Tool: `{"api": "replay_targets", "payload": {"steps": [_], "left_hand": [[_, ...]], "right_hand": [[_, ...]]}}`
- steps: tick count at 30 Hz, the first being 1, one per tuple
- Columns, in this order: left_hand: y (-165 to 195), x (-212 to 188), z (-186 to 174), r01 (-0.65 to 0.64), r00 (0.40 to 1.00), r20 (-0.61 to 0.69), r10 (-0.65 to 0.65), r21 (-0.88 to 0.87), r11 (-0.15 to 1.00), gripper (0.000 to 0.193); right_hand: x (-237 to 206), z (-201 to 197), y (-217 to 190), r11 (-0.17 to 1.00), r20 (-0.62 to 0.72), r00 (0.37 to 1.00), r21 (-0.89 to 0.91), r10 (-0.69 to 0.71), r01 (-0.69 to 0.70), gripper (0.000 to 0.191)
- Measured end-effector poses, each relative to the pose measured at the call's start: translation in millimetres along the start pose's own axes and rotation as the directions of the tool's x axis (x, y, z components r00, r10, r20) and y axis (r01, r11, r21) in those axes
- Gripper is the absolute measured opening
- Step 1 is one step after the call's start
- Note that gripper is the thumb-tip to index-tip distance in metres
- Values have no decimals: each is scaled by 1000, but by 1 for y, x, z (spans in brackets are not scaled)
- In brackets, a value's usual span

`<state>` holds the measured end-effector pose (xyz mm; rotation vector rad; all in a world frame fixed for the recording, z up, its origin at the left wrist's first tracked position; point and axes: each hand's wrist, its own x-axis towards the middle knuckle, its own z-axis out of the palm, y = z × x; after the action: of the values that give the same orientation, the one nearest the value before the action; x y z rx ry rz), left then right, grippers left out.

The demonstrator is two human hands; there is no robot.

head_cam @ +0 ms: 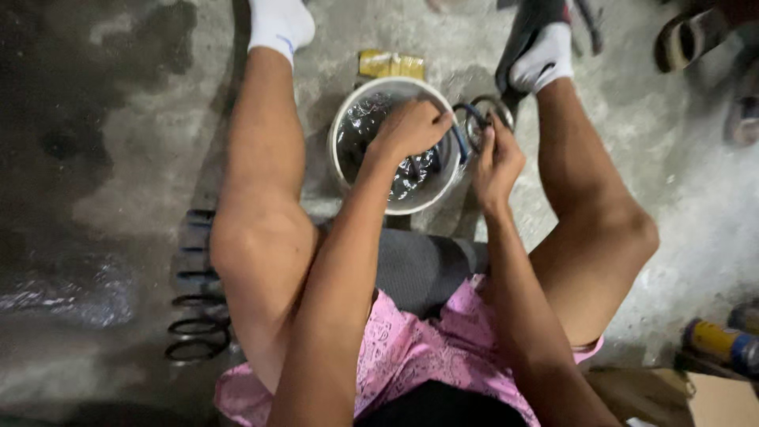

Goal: The person sits on the workshop floor with a bucket of water between their legs and cleans small metal coil springs one at a time, scrubbing each spring with a small hand tool and dipping it in the water before setting it aside.

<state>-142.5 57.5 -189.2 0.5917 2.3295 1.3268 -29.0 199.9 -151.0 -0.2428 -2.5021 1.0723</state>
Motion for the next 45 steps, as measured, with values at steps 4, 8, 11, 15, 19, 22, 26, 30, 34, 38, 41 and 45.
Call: {"api": "replay_targets", "payload": {"steps": [4, 8, 11, 15, 19, 22, 26, 30, 34, 38, 41, 45], "left_hand": [[8, -7, 6, 130, 991, -4, -132, 158, 979, 51], [4, -7, 16, 80, 997, -36, -73, 246, 966, 66], [-5, -7, 18, 73, 997, -22, -70, 201, 977, 66], [-14, -7, 16, -76, 996, -23, 81, 158, 984, 62], [-15, -8, 13, -84, 996, 2, 85, 176, 981, 64], [-14, -10, 10, -53, 998, -18, 56, 134, 990, 63], [-10, -12, 6, -82, 996, -26, 84, 80, 993, 58], [-7, -13, 6, -124, 991, -36, 128, 92, 988, 57], [-5, -12, 7, -92, 995, -41, 96, 92, 992, 58], [-5, -13, 11, -6, 998, -54, 11, 102, 995, 55], [-5, -14, 16, 69, 992, -116, -47, 192, 979, 55], [-7, -12, 22, 128, 991, -58, -119, 194, 973, 55]], "right_hand": [[20, -3, 16, 957, 201, 969, -278, 146, -87, 19], [10, -3, 38, 960, 238, 966, -279, 99, -29, 20], [-25, 10, 48, 989, 43, 988, -41, 147, -145, 26], [-48, 30, 61, 993, -182, 980, 101, 83, -65, 29], [-53, 25, 70, 998, -207, 977, 55, 54, -43, 30], [-62, 21, 68, 984, -188, 973, 140, 137, -111, 34], [-67, 27, 61, 826, -32, 835, 174, 549, -536, 30], [-52, 23, 54, 910, -263, 912, 358, 314, -210, 29], [-40, 2, 49, 862, -110, 937, 438, 333, -255, 32], [-24, -11, 39, 867, 174, 906, 268, 385, -420, 29], [4, -14, 40, 947, 341, 915, 156, 214, -280, 33], [41, 8, 48, 985, 325, 946, -165, 5, 51, 25]]}}
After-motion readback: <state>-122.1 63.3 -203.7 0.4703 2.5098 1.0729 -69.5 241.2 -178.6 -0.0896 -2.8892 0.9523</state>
